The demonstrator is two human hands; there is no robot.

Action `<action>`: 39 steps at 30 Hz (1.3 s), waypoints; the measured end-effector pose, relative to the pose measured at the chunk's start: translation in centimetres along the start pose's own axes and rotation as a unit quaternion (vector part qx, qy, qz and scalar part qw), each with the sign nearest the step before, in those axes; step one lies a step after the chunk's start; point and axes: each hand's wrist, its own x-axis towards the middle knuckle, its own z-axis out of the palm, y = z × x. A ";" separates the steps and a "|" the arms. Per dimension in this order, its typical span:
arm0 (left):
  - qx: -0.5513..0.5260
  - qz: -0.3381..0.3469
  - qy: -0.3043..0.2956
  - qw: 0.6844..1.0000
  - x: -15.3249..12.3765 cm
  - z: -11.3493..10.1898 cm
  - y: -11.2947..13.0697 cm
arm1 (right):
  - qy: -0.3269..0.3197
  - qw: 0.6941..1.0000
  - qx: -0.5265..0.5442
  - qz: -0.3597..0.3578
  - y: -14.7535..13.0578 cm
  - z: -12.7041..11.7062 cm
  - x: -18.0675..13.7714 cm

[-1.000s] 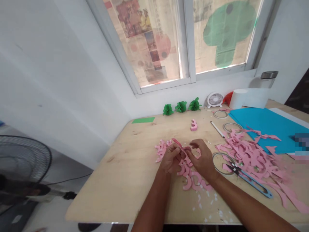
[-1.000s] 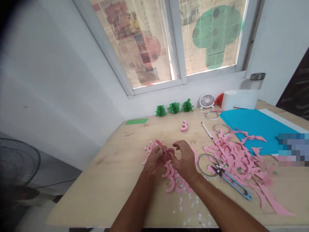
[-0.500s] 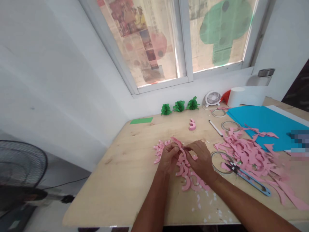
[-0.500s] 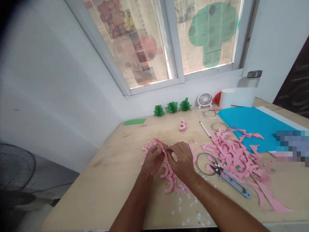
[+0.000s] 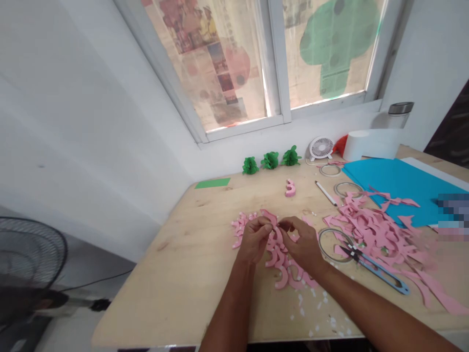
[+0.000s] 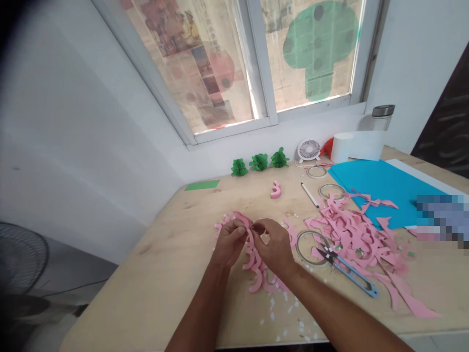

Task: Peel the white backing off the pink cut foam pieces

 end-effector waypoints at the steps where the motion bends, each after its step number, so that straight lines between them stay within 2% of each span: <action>1: 0.000 -0.002 0.003 1.000 0.0 0.0 0.0 | -0.003 1.000 0.007 0.008 -0.1 0.0 0.0; 11: -0.024 -0.023 -0.002 0.999 -0.1 0.1 0.0 | -0.018 0.992 0.084 0.097 -0.1 0.1 0.2; 34: -0.069 -0.040 -0.026 0.996 -0.3 0.0 0.0 | -0.062 0.987 0.127 0.072 0.0 -0.1 0.3; 39: -0.092 -0.039 -0.028 0.995 -0.2 0.1 0.2 | -0.075 0.973 0.184 0.116 0.5 0.1 0.5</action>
